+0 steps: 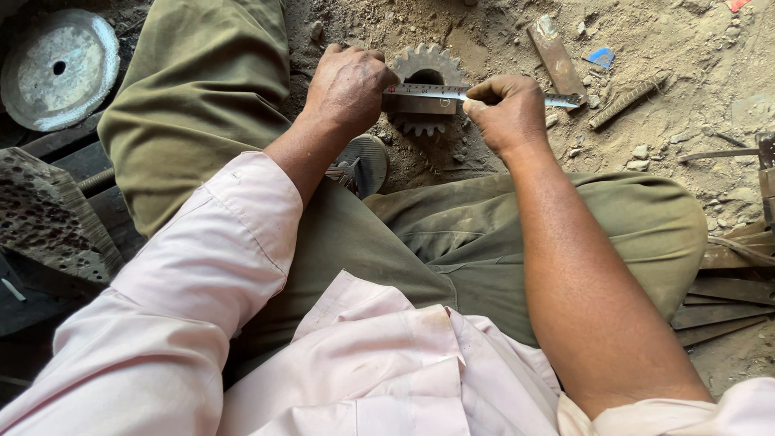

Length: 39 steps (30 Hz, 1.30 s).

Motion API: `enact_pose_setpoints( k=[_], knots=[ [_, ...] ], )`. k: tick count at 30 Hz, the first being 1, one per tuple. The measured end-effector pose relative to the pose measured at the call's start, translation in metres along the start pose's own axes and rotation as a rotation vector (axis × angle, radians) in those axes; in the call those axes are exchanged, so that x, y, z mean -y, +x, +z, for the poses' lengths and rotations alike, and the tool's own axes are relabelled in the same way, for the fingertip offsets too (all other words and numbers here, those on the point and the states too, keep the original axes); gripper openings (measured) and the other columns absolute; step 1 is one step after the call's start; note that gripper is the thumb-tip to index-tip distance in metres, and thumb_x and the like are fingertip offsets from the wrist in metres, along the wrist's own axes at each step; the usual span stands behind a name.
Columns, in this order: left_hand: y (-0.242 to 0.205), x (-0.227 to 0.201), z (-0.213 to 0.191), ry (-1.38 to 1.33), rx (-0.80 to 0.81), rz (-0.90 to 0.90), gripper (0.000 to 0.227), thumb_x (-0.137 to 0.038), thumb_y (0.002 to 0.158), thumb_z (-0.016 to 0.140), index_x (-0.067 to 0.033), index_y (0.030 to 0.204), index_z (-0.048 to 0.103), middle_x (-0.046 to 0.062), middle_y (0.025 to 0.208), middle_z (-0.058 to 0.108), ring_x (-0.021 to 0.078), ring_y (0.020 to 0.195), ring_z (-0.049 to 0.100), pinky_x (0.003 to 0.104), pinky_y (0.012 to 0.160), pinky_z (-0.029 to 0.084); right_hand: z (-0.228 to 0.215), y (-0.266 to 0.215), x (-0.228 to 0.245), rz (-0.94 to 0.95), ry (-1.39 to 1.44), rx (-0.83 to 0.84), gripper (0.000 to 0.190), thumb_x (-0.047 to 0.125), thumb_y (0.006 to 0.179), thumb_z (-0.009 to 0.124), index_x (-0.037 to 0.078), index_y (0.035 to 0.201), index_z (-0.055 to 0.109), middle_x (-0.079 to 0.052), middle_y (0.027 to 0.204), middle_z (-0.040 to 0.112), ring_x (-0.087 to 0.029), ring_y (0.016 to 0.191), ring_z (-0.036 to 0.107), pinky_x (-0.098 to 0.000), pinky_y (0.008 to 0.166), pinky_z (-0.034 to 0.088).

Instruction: The person sits on the ground and repeatedly measures a metal gear and several rectangular metal blocks using a tape measure. They place the tape measure across the gear's diameter and along the length of the blocks, adjusting the position multiple times to check dimensions.

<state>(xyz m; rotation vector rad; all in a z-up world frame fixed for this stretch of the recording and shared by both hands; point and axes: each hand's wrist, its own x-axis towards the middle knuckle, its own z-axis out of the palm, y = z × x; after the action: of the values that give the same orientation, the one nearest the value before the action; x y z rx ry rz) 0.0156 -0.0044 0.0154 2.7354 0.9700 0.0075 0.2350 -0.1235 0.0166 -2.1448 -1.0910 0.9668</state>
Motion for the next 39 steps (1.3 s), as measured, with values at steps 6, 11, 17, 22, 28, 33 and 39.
enact_pose_setpoints(
  k=[6, 11, 17, 22, 28, 33, 39],
  knots=[
    [0.001, 0.005, 0.011, 0.003, -0.008, 0.013, 0.03, -0.006, 0.081, 0.073, -0.0247, 0.102, 0.083, 0.003, 0.098, 0.073, 0.0262, 0.099, 0.068, 0.045, 0.084, 0.046, 0.019, 0.007, -0.014, -0.093, -0.068, -0.021, 0.007, 0.01, 0.085, 0.083, 0.013, 0.09, 0.078, -0.003, 0.09, 0.078, -0.011, 0.08, 0.073, -0.0277, 0.076, 0.064],
    [0.002, 0.007, 0.013, 0.0, -0.017, 0.016, 0.029, -0.006, 0.081, 0.073, -0.0246, 0.1, 0.083, 0.002, 0.097, 0.074, 0.0262, 0.098, 0.068, 0.045, 0.084, 0.046, 0.023, 0.01, -0.017, -0.104, -0.117, -0.018, 0.006, 0.012, 0.085, 0.083, 0.013, 0.089, 0.079, -0.003, 0.086, 0.077, -0.011, 0.077, 0.073, -0.0278, 0.072, 0.063],
    [0.002, 0.007, 0.014, -0.004, -0.026, 0.018, 0.028, -0.009, 0.077, 0.075, -0.0252, 0.099, 0.083, 0.004, 0.096, 0.074, 0.0266, 0.096, 0.068, 0.045, 0.082, 0.045, 0.027, 0.012, -0.019, -0.145, -0.117, -0.015, 0.006, 0.01, 0.085, 0.082, 0.013, 0.09, 0.079, -0.003, 0.086, 0.078, -0.011, 0.077, 0.073, -0.0277, 0.073, 0.062],
    [0.003, 0.007, 0.013, -0.013, -0.032, 0.022, 0.026, -0.008, 0.08, 0.074, -0.0237, 0.099, 0.083, 0.002, 0.097, 0.074, 0.0255, 0.097, 0.069, 0.045, 0.082, 0.045, 0.028, 0.014, -0.02, -0.149, -0.11, -0.014, 0.006, 0.009, 0.086, 0.081, 0.013, 0.091, 0.079, -0.003, 0.086, 0.078, -0.011, 0.076, 0.072, -0.0281, 0.072, 0.062],
    [0.002, 0.007, 0.014, -0.026, -0.035, 0.021, 0.024, -0.009, 0.079, 0.074, -0.0233, 0.096, 0.083, 0.002, 0.096, 0.074, 0.0255, 0.096, 0.069, 0.045, 0.083, 0.045, 0.028, 0.015, -0.022, -0.176, -0.109, -0.026, 0.007, 0.008, 0.085, 0.081, 0.012, 0.09, 0.08, -0.003, 0.086, 0.078, -0.01, 0.076, 0.073, -0.0282, 0.073, 0.062],
    [0.002, 0.007, 0.014, -0.019, -0.037, 0.025, 0.023, -0.009, 0.078, 0.074, -0.0232, 0.095, 0.082, 0.002, 0.096, 0.074, 0.0257, 0.096, 0.069, 0.045, 0.082, 0.045, 0.029, 0.016, -0.022, -0.183, -0.148, -0.04, 0.006, 0.008, 0.086, 0.08, 0.012, 0.09, 0.08, -0.004, 0.086, 0.078, -0.011, 0.076, 0.073, -0.0294, 0.073, 0.061],
    [0.003, 0.007, 0.015, -0.015, -0.039, 0.018, 0.022, -0.009, 0.079, 0.074, -0.0228, 0.094, 0.082, 0.002, 0.094, 0.074, 0.0254, 0.096, 0.069, 0.045, 0.082, 0.045, 0.034, 0.018, -0.025, -0.263, -0.244, -0.049, 0.003, 0.006, 0.087, 0.078, 0.008, 0.089, 0.079, -0.008, 0.087, 0.077, -0.015, 0.078, 0.072, -0.032, 0.073, 0.062]
  ],
)
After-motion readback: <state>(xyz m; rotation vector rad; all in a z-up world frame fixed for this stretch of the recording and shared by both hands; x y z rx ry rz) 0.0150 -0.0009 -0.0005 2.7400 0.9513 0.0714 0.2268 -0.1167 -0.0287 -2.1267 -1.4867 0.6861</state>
